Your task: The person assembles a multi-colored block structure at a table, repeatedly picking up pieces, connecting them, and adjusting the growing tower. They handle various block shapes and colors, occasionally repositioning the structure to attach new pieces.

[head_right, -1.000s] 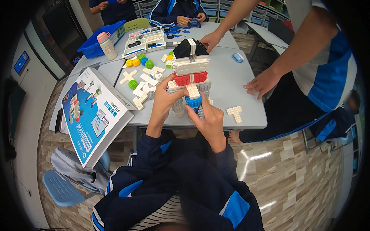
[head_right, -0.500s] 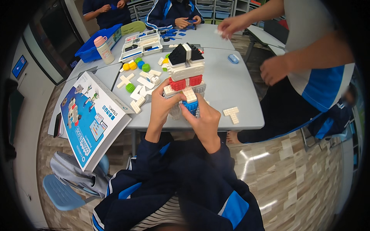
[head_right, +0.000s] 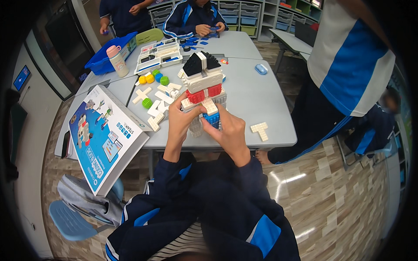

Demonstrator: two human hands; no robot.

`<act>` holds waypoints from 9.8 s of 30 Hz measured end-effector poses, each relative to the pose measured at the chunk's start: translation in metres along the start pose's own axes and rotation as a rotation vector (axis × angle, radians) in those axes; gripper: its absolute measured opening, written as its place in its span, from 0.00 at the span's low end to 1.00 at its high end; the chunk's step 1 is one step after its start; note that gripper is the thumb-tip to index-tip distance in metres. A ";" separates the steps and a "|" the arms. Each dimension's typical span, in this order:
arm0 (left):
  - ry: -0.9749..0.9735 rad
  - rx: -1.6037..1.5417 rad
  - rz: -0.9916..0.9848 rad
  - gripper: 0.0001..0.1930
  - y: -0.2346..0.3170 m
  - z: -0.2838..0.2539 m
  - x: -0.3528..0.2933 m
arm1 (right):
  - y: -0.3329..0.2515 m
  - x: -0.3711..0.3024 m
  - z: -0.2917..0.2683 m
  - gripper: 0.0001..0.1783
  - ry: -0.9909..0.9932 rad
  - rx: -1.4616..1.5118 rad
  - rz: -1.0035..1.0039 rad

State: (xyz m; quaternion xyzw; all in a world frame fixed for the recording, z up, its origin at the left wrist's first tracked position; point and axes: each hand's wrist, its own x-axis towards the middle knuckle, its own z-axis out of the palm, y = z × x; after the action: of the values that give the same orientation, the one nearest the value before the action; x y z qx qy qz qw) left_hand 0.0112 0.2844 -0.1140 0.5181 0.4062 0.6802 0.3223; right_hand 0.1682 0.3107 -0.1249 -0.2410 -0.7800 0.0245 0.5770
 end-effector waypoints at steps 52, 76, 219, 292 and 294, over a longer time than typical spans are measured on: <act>0.166 -0.048 0.126 0.27 -0.012 0.009 0.012 | 0.004 -0.165 0.044 0.20 -0.892 0.108 0.225; 0.172 -0.019 0.111 0.31 -0.014 0.005 0.013 | 0.069 -0.227 0.085 0.27 -0.811 0.080 0.770; 0.181 0.037 0.108 0.35 -0.021 -0.008 0.023 | -0.002 0.016 0.018 0.28 -0.126 0.139 0.446; 0.057 0.110 0.031 0.35 -0.020 -0.019 0.033 | 0.003 0.057 0.022 0.15 -0.546 0.264 0.757; 0.068 0.151 0.029 0.36 -0.019 -0.020 0.032 | 0.004 0.057 0.022 0.12 -0.599 0.538 0.978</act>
State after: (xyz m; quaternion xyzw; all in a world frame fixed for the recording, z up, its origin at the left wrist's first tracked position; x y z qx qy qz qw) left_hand -0.0159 0.3163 -0.1189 0.5234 0.4594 0.6695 0.2583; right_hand 0.1369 0.3426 -0.0827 -0.3990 -0.6738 0.5470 0.2960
